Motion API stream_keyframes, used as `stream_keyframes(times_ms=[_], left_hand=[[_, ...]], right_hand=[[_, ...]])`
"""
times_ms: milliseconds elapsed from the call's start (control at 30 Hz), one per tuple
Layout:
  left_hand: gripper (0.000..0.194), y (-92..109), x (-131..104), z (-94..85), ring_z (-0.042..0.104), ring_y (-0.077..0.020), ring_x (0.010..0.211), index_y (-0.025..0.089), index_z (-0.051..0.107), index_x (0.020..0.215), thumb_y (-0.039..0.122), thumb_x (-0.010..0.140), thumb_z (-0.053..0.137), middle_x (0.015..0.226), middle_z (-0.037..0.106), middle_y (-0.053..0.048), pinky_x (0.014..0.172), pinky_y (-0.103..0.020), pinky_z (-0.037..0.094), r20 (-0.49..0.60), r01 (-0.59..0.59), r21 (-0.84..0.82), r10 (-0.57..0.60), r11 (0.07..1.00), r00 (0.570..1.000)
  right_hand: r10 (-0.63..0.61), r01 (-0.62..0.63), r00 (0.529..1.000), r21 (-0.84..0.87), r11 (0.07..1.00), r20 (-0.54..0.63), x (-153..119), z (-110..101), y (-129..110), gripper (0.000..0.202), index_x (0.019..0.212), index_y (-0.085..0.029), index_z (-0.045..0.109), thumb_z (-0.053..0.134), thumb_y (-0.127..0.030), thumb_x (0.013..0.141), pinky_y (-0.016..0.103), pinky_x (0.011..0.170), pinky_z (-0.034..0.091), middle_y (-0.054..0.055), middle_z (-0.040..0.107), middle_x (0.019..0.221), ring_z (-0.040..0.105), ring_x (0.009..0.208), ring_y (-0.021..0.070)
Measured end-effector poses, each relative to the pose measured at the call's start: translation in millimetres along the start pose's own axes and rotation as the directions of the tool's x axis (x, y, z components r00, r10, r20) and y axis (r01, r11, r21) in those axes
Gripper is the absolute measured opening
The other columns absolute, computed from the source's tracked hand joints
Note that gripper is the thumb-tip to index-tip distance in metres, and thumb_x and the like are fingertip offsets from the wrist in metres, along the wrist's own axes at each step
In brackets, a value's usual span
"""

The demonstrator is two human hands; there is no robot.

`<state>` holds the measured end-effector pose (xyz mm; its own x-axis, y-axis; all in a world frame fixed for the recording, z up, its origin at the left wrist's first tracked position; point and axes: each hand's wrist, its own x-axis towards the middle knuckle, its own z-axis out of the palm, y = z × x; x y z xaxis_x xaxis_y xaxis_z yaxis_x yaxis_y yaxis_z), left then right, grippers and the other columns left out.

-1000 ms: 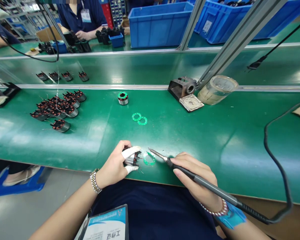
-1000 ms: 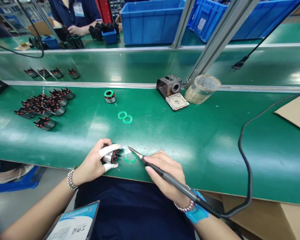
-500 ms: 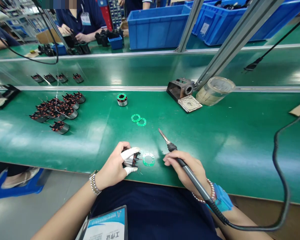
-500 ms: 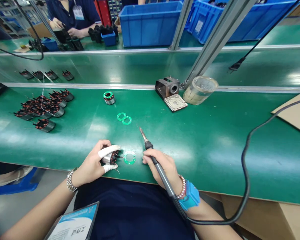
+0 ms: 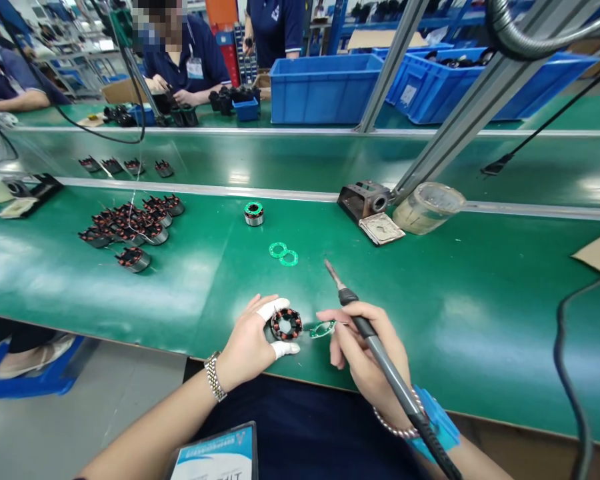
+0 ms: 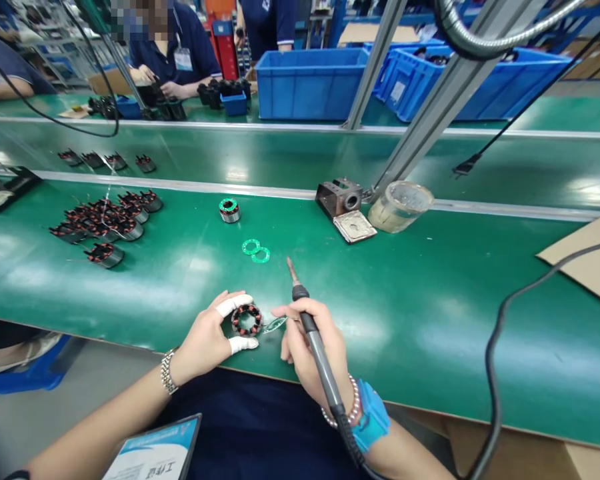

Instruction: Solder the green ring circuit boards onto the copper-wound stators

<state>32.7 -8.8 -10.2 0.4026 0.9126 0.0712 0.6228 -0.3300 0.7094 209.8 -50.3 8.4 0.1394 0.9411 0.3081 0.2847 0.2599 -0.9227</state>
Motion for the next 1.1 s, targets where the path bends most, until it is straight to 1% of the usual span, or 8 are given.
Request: stream_keyframes(times_ms=[133, 200, 367, 467, 633, 867, 967, 1100], left_hand=[[0.058, -1.5, 1.5, 3.3, 0.05, -0.0278, 0.115, 0.019, 0.054, 0.108, 0.032, 0.056, 0.077, 0.115, 0.06, -0.011, 0.103, -0.052, 0.031, 0.005, 0.013, 0.044, -0.013, 0.999, 1.0], [0.059, -1.7, 1.5, 3.3, 0.051, -0.0275, 0.115, 0.018, 0.053, 0.109, 0.032, 0.056, 0.077, 0.115, 0.061, -0.012, 0.103, -0.052, 0.031, 0.005, 0.005, 0.048, -0.006, 0.999, 1.0], [0.058, -0.3, 1.6, 3.5, 0.052, -0.0268, 0.114, 0.017, 0.053, 0.109, 0.031, 0.058, 0.076, 0.113, 0.062, -0.012, 0.104, -0.052, 0.03, -0.013, -0.009, 0.069, 0.01, 0.998, 1.0], [0.057, -0.4, 1.3, 4.1, 0.051, -0.0266, 0.114, 0.016, 0.052, 0.11, 0.032, 0.06, 0.075, 0.115, 0.061, -0.013, 0.104, -0.051, 0.03, -0.013, -0.012, 0.085, 0.013, 0.996, 1.0], [0.058, -1.2, 0.9, 5.5, 0.051, -0.0269, 0.114, 0.017, 0.052, 0.109, 0.033, 0.059, 0.075, 0.115, 0.06, -0.013, 0.104, -0.051, 0.03, -0.01, -0.013, 0.087, 0.013, 0.996, 1.0], [0.058, -0.8, 0.8, 4.9, 0.055, -0.0268, 0.108, 0.019, 0.051, 0.109, 0.032, 0.058, 0.075, 0.112, 0.061, -0.01, 0.103, -0.052, 0.03, -0.028, -0.013, 0.053, 0.014, 0.998, 1.0], [0.053, -1.1, 0.6, 4.9, 0.054, -0.0274, 0.109, 0.018, 0.052, 0.106, 0.032, 0.059, 0.074, 0.112, 0.061, -0.011, 0.102, -0.053, 0.031, -0.022, -0.013, 0.053, 0.015, 0.999, 1.0], [0.052, -2.8, -0.2, 6.1, 0.05, -0.0288, 0.114, 0.019, 0.053, 0.105, 0.032, 0.059, 0.074, 0.114, 0.059, -0.012, 0.101, -0.052, 0.033, -0.04, -0.021, 0.045, 0.023, 0.999, 0.999]], right_hand=[[-0.207, 0.231, 0.971, -0.253, 0.939, 0.119, 10.7, -9.4, -1.3, 0.021, 0.094, -0.023, 0.053, 0.053, -0.011, 0.077, 0.025, 0.055, 0.052, 0.003, 0.066, 0.076, 0.059, 0.058, 0.0126], [-0.22, 0.264, 0.958, -0.267, 0.927, 0.185, 13.5, -15.2, 0.9, 0.023, 0.096, -0.023, 0.053, 0.056, -0.012, 0.076, 0.03, 0.067, 0.054, 0.003, 0.066, 0.077, 0.063, 0.071, 0.0165], [0.033, -0.038, 0.997, 0.075, 0.996, 0.073, 9.8, -7.7, 3.1, 0.029, 0.103, -0.026, 0.046, 0.059, -0.018, 0.078, 0.026, 0.054, 0.056, 0.006, 0.064, 0.098, 0.062, 0.067, 0.0137], [0.139, -0.192, 0.973, 0.318, 0.928, 0.183, 10.2, 0.6, 1.3, 0.03, 0.105, -0.026, 0.043, 0.058, -0.022, 0.08, 0.024, 0.05, 0.055, 0.008, 0.061, 0.107, 0.061, 0.073, 0.0136], [0.147, -0.282, 0.937, 0.44, 0.853, 0.316, 14.1, -1.6, 4.2, 0.033, 0.104, -0.026, 0.042, 0.062, -0.025, 0.078, 0.023, 0.055, 0.055, 0.009, 0.059, 0.11, 0.061, 0.08, 0.014], [-0.008, -0.111, 0.953, 0.375, 0.92, 0.302, 16.8, 3.8, 16.7, 0.036, 0.102, -0.028, 0.041, 0.066, -0.032, 0.076, 0.04, 0.083, 0.052, 0.006, 0.058, 0.106, 0.057, 0.104, 0.0205], [-0.033, -0.069, 0.97, 0.399, 0.914, 0.242, 17.6, 10.7, 16.8, 0.035, 0.106, -0.03, 0.038, 0.061, -0.032, 0.08, 0.04, 0.081, 0.053, 0.003, 0.055, 0.102, 0.061, 0.099, 0.02], [-0.029, 0.024, 0.986, 0.034, 0.999, 0.166, 16.5, 10.7, 13.1, 0.035, 0.11, -0.027, 0.039, 0.059, -0.029, 0.081, 0.036, 0.076, 0.055, 0.005, 0.059, 0.099, 0.064, 0.088, 0.0189]])
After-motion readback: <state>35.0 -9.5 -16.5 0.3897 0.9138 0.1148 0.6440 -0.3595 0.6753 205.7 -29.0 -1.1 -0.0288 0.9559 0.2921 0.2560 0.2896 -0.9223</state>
